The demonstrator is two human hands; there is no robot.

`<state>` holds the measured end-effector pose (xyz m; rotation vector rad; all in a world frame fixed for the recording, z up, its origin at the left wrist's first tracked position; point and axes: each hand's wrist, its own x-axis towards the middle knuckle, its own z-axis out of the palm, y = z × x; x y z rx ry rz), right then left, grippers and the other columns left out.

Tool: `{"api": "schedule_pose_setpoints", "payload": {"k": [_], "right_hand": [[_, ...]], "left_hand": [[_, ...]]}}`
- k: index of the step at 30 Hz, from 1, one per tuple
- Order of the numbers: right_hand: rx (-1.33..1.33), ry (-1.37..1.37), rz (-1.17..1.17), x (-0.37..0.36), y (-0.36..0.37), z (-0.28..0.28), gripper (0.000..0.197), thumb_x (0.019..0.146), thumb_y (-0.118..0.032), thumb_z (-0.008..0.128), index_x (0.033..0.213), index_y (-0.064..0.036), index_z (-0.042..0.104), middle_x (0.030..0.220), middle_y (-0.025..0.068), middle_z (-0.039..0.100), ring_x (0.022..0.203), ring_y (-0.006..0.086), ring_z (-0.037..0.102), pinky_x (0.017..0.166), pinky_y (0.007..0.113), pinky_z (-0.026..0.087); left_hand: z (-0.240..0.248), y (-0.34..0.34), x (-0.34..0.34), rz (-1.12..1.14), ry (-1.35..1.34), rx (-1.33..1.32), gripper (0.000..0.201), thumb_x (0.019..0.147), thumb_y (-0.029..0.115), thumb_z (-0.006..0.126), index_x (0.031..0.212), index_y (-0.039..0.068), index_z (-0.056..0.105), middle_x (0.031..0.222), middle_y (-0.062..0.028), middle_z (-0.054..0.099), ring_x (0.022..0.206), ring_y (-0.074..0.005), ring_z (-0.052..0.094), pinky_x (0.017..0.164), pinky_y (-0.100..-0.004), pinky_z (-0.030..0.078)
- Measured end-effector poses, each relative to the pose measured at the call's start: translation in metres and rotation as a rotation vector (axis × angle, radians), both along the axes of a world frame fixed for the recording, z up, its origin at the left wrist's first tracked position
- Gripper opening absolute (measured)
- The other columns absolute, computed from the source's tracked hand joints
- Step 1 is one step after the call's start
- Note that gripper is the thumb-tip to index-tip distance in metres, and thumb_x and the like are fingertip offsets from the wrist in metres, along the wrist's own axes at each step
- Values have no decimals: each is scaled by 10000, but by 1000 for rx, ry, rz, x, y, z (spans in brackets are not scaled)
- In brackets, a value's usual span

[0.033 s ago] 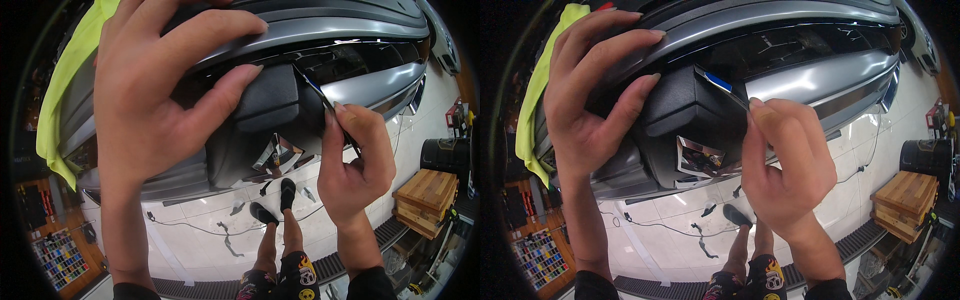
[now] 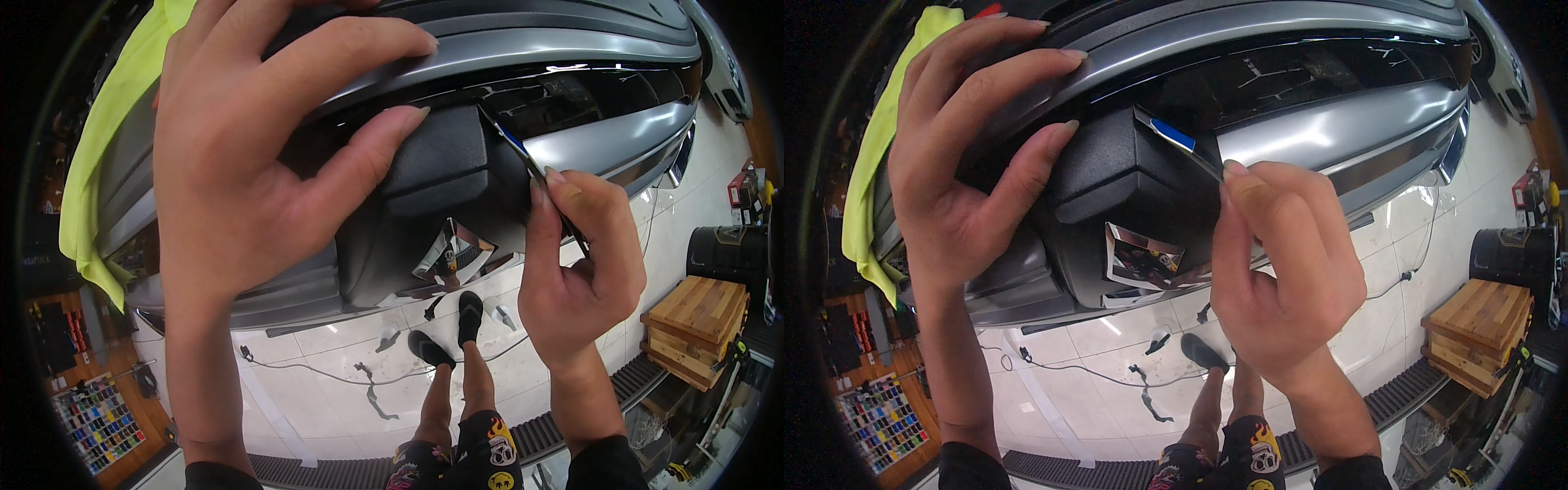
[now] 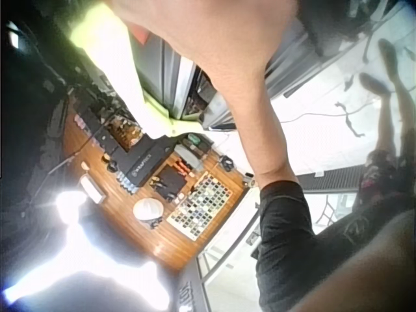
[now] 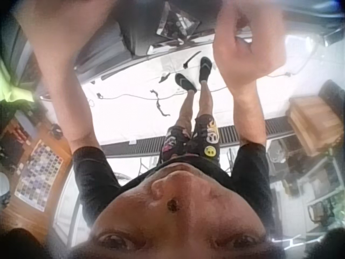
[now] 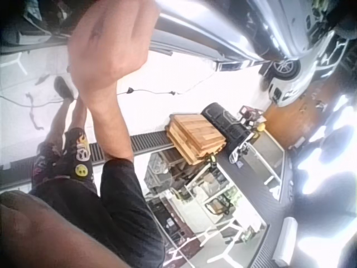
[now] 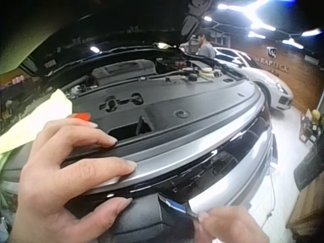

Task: The person applies a transparent protective film to the front bumper of a black car. They use a yellow microfiber cloth to wipe the surface and a red squeegee to smooth the film, then use a metal tool to tuck edges into crevices. The person repeatedly wipes and adjusts the film along the bumper's contours.

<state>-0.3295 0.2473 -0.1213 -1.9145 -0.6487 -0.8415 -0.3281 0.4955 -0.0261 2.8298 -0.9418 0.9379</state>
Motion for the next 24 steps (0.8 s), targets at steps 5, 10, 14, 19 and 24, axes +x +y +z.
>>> {"api": "schedule_pose_setpoints", "payload": {"k": [5,10,14,19,24], "right_hand": [[-1,2,31,1,-5,4,221,789,206,740,963,72,712,900,177,708,726,221,674,618,259,531],[148,355,114,-16,-10,16,184,932,112,683,1103,64,636,984,173,732,848,173,702,768,236,538],[434,753,257,-39,-11,46,142,1044,-22,613,1157,33,546,987,194,756,918,165,725,822,217,530],[581,944,303,-51,-2,70,107,1066,-79,600,1091,-12,521,848,216,758,748,179,732,638,215,522],[1042,1396,533,-65,31,77,167,1043,-89,663,1016,-21,514,814,193,754,552,115,648,482,230,492]], "left_hand": [[0,-1,0,10,-1,7,373,783,171,813,1154,135,808,1282,-122,702,1212,-315,623,1003,-400,493],[1,-1,-1,15,4,-6,371,794,178,806,1163,137,800,1292,-119,696,1221,-315,621,1017,-400,485],[2,-4,-3,25,53,-79,351,835,163,772,1183,116,782,1300,-120,692,1231,-310,619,1049,-398,466],[6,-1,-5,24,186,-275,298,911,116,696,1199,63,755,1290,-136,695,1248,-297,620,1092,-397,446],[10,-2,1,-1,304,-384,284,934,12,637,1202,12,729,1279,-161,702,1233,-293,649,1092,-386,455]]}}
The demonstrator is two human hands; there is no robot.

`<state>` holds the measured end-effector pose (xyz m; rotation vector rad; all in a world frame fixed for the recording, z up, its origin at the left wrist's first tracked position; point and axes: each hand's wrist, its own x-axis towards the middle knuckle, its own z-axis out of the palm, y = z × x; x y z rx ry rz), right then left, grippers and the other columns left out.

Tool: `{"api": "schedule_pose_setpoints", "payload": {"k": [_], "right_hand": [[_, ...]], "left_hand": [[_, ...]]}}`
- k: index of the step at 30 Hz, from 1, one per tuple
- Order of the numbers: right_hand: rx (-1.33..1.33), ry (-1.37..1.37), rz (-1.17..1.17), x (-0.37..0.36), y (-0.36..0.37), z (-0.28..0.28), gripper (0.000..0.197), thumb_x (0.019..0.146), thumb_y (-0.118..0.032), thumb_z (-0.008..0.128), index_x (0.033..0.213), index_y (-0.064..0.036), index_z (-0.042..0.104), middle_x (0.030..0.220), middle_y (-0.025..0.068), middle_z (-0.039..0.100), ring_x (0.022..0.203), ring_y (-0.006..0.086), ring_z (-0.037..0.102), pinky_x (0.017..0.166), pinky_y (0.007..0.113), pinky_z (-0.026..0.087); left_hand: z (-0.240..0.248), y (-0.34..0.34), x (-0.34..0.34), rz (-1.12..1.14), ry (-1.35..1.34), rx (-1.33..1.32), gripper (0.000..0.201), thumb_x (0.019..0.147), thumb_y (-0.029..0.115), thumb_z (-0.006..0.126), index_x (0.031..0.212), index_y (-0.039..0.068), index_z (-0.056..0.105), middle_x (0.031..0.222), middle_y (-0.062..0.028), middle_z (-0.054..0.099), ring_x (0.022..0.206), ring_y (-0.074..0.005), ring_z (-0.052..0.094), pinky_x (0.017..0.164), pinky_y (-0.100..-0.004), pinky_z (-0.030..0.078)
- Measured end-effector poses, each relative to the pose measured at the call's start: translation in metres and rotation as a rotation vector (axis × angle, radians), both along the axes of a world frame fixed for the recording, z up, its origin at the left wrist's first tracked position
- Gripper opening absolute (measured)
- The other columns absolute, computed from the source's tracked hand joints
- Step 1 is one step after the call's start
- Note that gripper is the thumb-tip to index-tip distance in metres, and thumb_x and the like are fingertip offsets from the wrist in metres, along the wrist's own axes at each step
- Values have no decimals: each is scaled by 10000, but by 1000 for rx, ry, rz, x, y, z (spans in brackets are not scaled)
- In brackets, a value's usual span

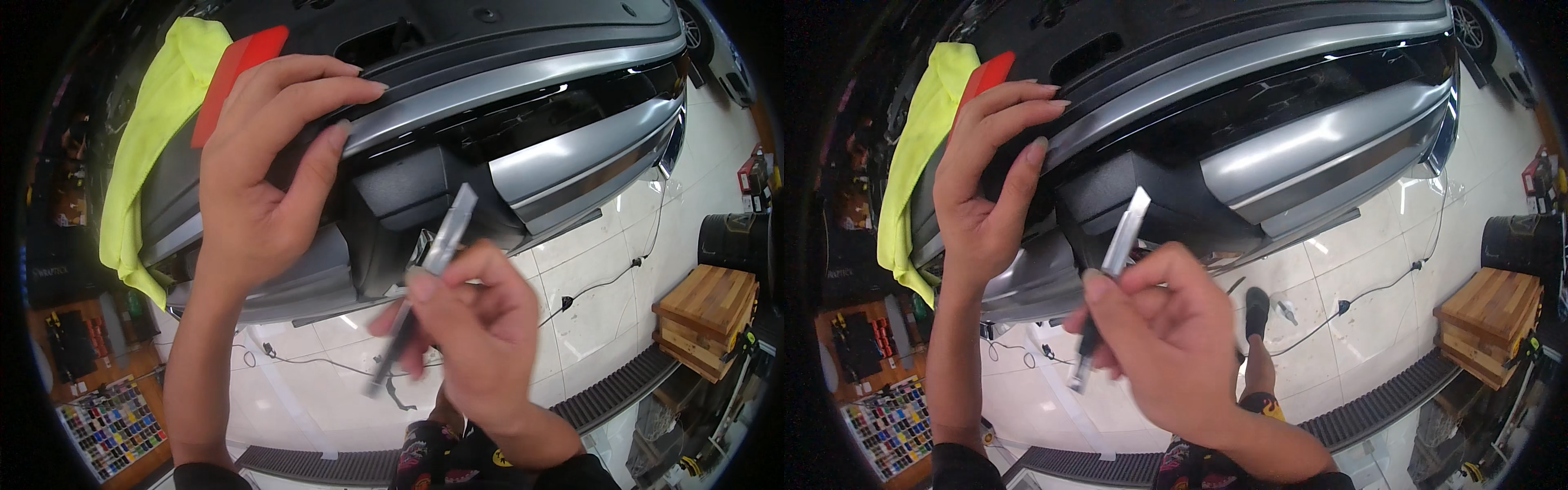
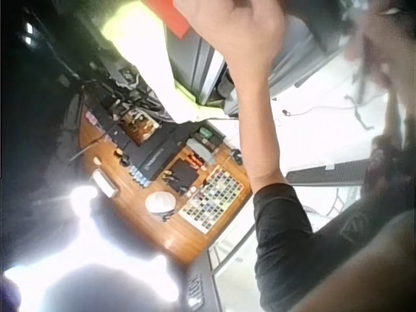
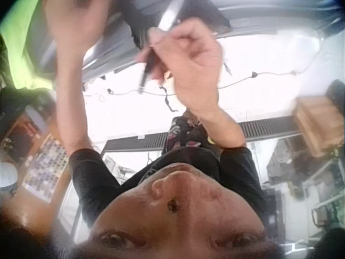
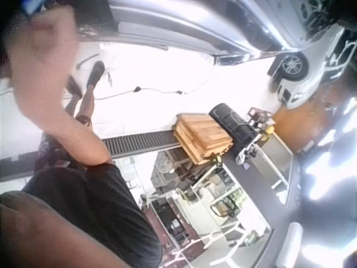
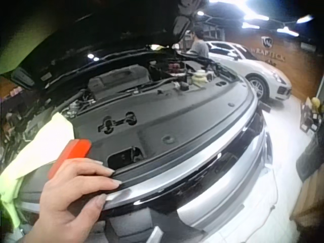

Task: The person applies a transparent protective film to the front bumper of a black car. They use a yellow microfiber cloth to wipe the surface and a red squeegee to smooth the film, then use a metal tool to tuck edges into crevices. The person repeatedly wipes and adjusts the film along the bumper's contours.

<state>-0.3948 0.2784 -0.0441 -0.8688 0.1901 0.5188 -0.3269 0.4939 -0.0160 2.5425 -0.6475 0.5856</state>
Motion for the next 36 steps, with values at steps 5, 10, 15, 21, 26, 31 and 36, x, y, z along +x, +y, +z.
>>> {"api": "schedule_pose_setpoints", "payload": {"k": [5,10,15,21,26,31,36], "right_hand": [[91,78,-96,6,33,3,183,1054,-134,649,995,-23,517,799,262,749,485,177,659,429,259,505],[86,89,-141,9,36,8,220,1046,-132,683,981,6,524,788,176,753,495,70,596,466,206,464],[44,171,-104,18,33,18,202,1048,-123,672,967,18,552,779,177,751,479,73,596,437,209,448],[11,124,-137,17,34,16,205,1053,-137,664,966,25,574,779,181,749,468,86,597,429,221,462],[13,84,-149,18,36,13,186,1052,-154,653,970,1,592,794,219,757,447,137,618,420,249,495],[3,90,-134,18,34,13,180,1050,-164,647,962,-14,601,800,238,759,438,163,630,420,264,513],[71,134,-146,20,33,17,213,1049,-145,669,986,38,577,795,199,751,473,94,600,438,226,486]], "left_hand": [[0,5,-3,-18,9,-27,305,949,-68,572,1213,-15,716,1271,-168,714,1214,-290,666,1096,-374,461],[-4,11,-2,-29,27,-95,316,967,-85,539,1225,-25,710,1256,-169,728,1230,-286,666,1121,-385,456],[-5,10,-2,-31,17,-105,325,968,-98,524,1229,-31,706,1243,-166,735,1228,-287,669,1123,-387,454],[-6,10,1,-51,4,-121,324,954,-104,536,1222,-33,704,1232,-165,735,1202,-282,674,1097,-372,462],[-5,11,0,-47,-6,-119,331,942,-113,538,1216,-32,706,1216,-165,736,1182,-282,677,1080,-371,473],[-6,10,0,-52,-9,-121,338,935,-119,533,1207,-26,711,1207,-158,739,1173,-278,680,1069,-367,479],[-5,9,-1,-29,-21,-98,336,934,-114,536,1205,-21,713,1205,-151,741,1170,-276,681,1068,-364,478]]}}
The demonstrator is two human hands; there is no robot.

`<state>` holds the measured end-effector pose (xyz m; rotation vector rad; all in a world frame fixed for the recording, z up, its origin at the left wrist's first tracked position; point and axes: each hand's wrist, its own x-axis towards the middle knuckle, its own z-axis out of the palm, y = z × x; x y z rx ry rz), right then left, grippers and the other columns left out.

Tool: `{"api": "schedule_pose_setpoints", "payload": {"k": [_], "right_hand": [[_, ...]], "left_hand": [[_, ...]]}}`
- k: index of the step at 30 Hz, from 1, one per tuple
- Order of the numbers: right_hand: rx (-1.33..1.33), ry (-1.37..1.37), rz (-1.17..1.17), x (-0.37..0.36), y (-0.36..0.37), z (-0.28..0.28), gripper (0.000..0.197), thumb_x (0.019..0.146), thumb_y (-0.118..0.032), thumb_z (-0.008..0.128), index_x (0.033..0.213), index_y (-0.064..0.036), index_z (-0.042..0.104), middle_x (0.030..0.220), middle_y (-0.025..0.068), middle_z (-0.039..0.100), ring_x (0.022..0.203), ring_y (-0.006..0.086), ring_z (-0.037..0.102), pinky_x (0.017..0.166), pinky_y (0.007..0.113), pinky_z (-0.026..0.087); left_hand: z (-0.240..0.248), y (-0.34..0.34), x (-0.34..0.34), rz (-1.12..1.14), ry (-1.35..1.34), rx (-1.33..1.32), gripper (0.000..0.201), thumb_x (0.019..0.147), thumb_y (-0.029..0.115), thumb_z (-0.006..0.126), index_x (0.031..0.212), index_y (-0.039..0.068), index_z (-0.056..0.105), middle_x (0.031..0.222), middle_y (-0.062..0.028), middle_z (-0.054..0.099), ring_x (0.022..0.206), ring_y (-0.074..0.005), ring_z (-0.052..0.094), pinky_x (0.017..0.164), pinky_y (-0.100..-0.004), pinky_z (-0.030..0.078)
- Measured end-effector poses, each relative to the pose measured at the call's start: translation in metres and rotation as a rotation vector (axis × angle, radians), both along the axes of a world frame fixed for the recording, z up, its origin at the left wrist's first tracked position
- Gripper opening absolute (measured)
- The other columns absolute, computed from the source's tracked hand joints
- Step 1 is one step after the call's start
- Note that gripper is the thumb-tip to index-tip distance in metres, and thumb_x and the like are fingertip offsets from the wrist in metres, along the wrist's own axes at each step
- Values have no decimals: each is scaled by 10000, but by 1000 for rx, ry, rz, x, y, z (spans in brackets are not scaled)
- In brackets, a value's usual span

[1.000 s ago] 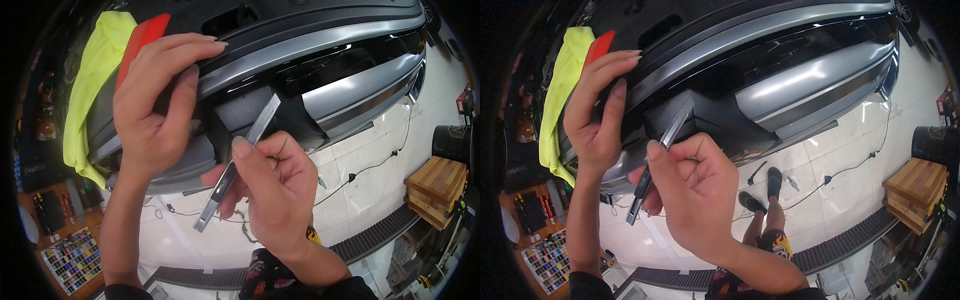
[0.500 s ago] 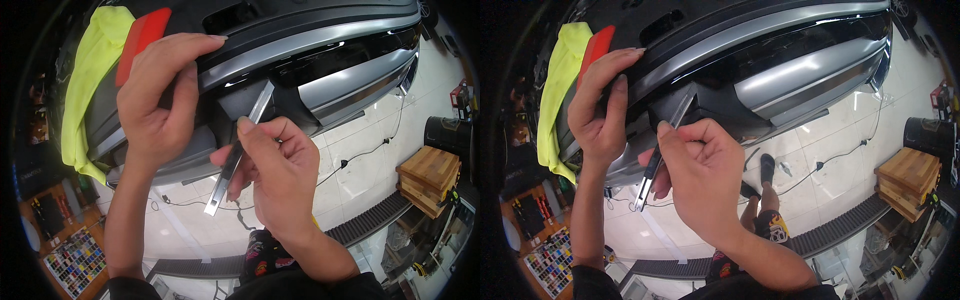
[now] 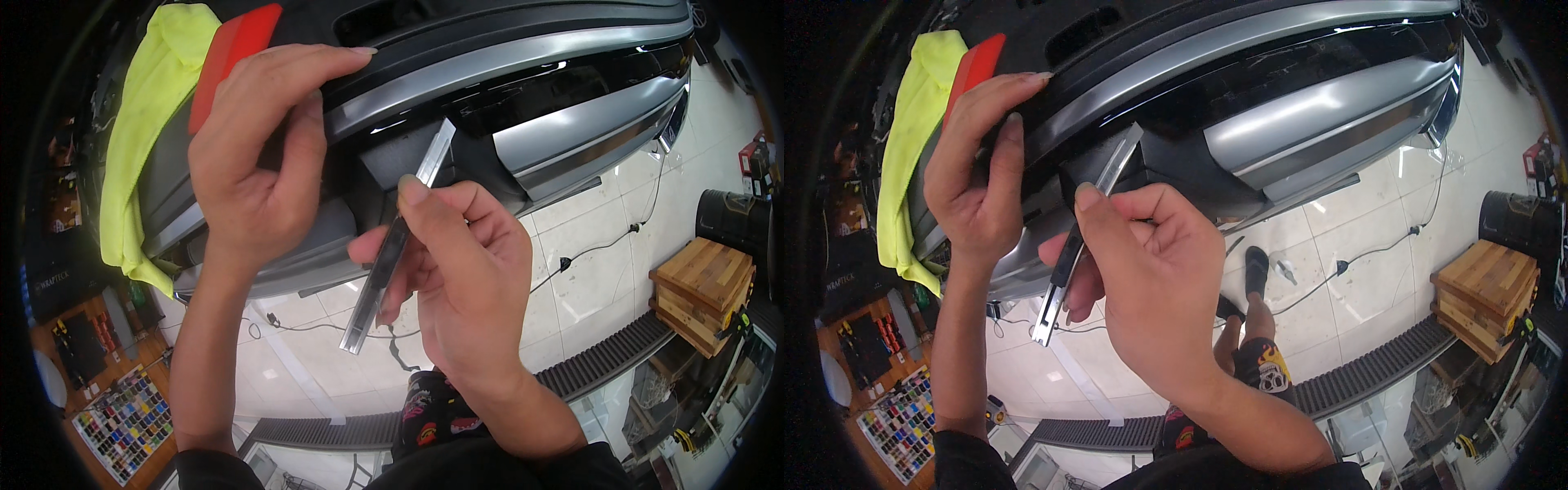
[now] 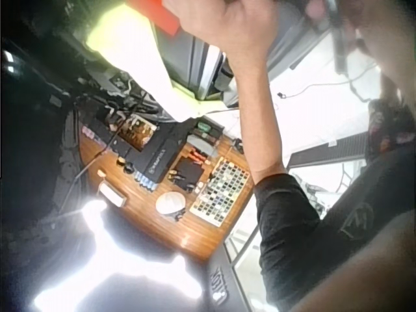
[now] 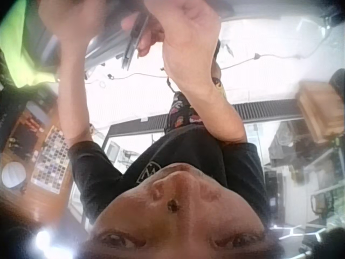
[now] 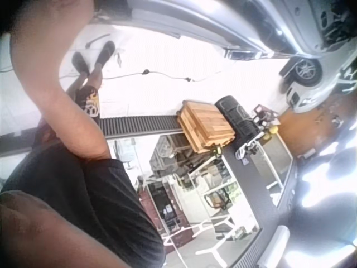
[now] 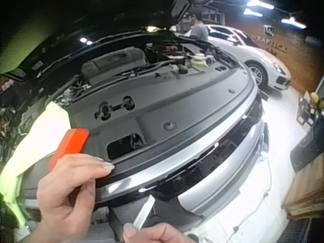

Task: The person applies a transparent protective film to the front bumper of a black car. They use a yellow microfiber cloth to wipe the surface and a red squeegee to smooth the film, then use a metal tool to tuck edges into crevices. The person repeatedly wipes and adjusts the film along the bumper's contours.

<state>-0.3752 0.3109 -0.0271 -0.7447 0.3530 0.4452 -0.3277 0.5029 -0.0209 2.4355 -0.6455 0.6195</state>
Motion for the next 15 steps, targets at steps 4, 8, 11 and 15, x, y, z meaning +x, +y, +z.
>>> {"api": "schedule_pose_setpoints", "payload": {"k": [4,8,11,15], "right_hand": [[6,9,-3,0,-1,1,218,1046,-147,670,988,42,579,795,203,751,473,97,601,435,230,490],[3,9,7,0,-2,1,218,1047,-149,668,984,41,580,796,204,751,471,101,604,433,233,493],[0,3,6,0,-1,0,221,1048,-153,667,988,42,582,799,207,752,470,102,605,432,234,494],[-5,12,18,1,-2,2,228,1049,-159,663,1002,48,584,804,212,754,468,104,605,433,234,495]], "left_hand": [[0,0,1,-8,-6,0,338,935,-112,535,1205,-17,715,1203,-151,741,1167,-277,682,1066,-364,479],[1,0,1,-9,3,-2,341,934,-111,535,1207,-14,716,1203,-150,742,1173,-277,681,1074,-366,476],[-1,2,2,-19,-8,-2,345,935,-106,539,1214,-9,716,1209,-149,743,1185,-275,679,1081,-367,473],[-1,2,1,-9,-13,7,356,935,-101,543,1226,2,720,1220,-148,744,1193,-272,681,1083,-366,475]]}}
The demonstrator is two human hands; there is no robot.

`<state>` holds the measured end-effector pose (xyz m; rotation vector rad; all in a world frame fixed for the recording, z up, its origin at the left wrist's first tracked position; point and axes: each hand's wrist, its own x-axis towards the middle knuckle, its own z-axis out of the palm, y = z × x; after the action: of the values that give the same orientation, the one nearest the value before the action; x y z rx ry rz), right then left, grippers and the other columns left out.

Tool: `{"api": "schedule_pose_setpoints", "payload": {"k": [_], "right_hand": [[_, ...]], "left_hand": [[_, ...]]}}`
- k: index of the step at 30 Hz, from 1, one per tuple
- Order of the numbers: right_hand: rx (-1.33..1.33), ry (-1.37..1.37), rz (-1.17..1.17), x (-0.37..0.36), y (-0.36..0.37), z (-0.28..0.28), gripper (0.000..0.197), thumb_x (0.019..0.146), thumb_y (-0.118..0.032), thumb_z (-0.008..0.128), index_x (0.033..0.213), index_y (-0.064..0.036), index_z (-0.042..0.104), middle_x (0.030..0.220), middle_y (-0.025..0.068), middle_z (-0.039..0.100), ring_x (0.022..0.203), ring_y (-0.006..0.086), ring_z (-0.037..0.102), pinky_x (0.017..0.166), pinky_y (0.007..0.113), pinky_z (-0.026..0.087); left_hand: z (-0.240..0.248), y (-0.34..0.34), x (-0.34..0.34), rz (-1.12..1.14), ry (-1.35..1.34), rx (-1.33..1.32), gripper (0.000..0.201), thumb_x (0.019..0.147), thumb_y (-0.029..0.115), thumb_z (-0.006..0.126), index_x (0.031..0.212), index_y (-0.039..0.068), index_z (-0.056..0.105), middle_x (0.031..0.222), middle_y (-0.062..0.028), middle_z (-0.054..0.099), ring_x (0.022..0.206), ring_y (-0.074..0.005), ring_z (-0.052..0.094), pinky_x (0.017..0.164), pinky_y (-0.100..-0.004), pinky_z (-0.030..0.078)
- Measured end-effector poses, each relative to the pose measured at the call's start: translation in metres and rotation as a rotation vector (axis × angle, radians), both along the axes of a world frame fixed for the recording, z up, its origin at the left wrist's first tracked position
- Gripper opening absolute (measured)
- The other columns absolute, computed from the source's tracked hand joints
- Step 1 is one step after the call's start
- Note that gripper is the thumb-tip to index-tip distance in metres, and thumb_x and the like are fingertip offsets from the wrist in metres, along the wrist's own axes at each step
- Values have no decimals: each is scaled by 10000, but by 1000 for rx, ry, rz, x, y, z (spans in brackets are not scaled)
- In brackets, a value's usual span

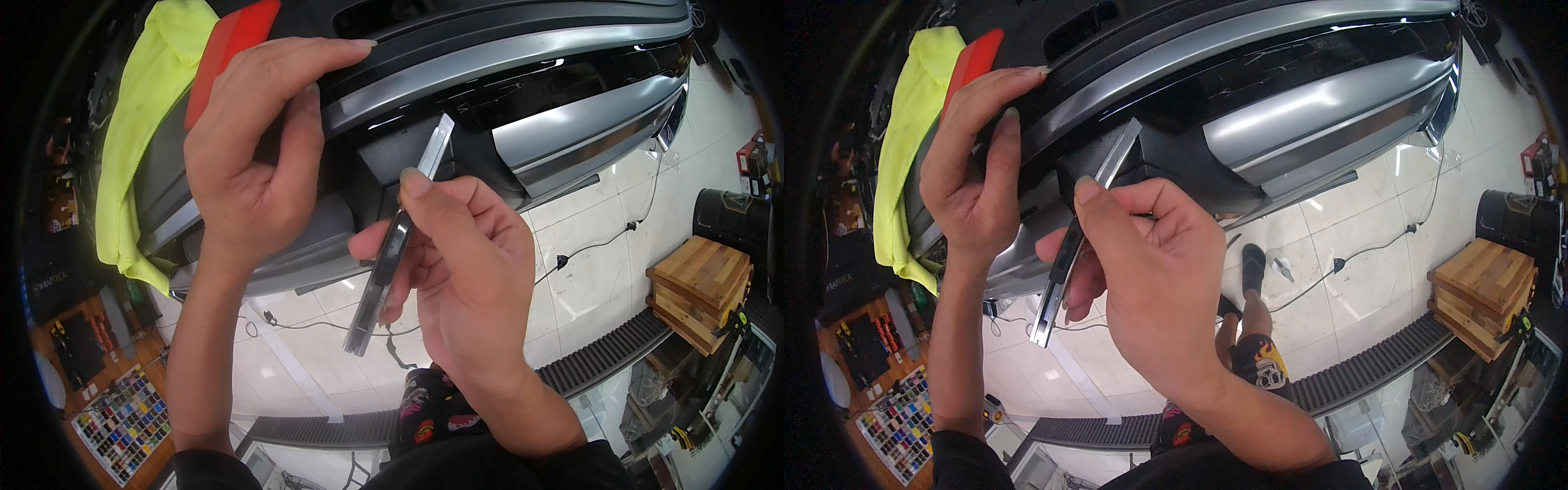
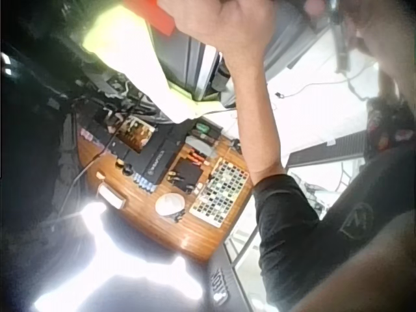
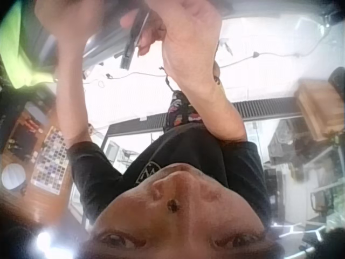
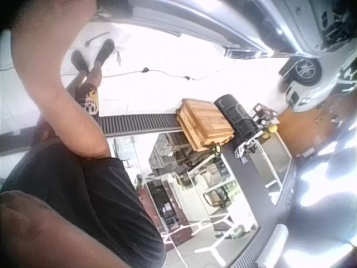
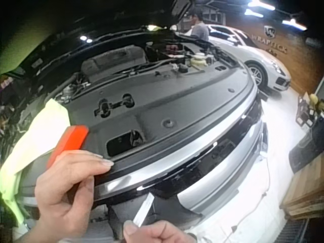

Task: The person applies a transparent protective film to the front bumper of a black car. They use a yellow microfiber cloth to wipe the surface and a red squeegee to smooth the film, then use a metal tool to tuck edges into crevices. The person repeatedly wipes and adjusts the film along the bumper's contours.

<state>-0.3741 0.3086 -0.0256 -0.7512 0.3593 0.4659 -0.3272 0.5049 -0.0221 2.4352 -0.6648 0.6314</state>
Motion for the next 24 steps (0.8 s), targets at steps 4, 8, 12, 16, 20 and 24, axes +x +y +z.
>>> {"api": "schedule_pose_setpoints", "payload": {"k": [4,8,12,16,20,24], "right_hand": [[11,-3,-16,0,2,0,231,1051,-160,659,1011,54,583,805,210,753,470,106,606,433,235,494],[-25,-7,-22,0,4,1,211,1049,-181,653,963,3,595,799,239,752,445,143,620,420,251,505],[-59,-2,-15,0,4,0,203,1047,-191,652,937,-26,605,796,255,752,432,158,623,415,250,506],[-48,-6,-29,0,5,-1,199,1045,-188,652,935,-29,607,793,254,752,432,157,621,418,245,502],[-47,8,-30,1,5,1,198,1045,-190,651,933,-32,609,790,255,751,429,155,619,416,245,499],[-30,5,-30,1,5,1,198,1046,-189,647,925,-37,610,785,253,750,426,153,617,413,245,497]], "left_hand": [[0,1,0,-6,-5,4,359,936,-98,544,1230,5,721,1225,-145,745,1191,-272,684,1080,-368,479],[-1,4,2,-21,-9,4,350,938,-96,544,1225,-1,721,1221,-144,745,1193,-276,682,1079,-372,481],[0,2,0,-16,10,-12,345,938,-98,539,1219,-8,719,1216,-149,746,1188,-280,683,1078,-378,483],[0,3,1,-26,-16,4,342,937,-101,537,1214,-12,717,1209,-154,747,1185,-283,683,1080,-384,483],[-1,3,1,-33,-7,-11,341,937,-103,538,1212,-10,718,1204,-152,749,1187,-285,683,1081,-387,483],[0,3,1,-29,-14,-2,340,936,-106,535,1209,-15,716,1203,-154,748,1183,-287,684,1081,-389,483]]}}
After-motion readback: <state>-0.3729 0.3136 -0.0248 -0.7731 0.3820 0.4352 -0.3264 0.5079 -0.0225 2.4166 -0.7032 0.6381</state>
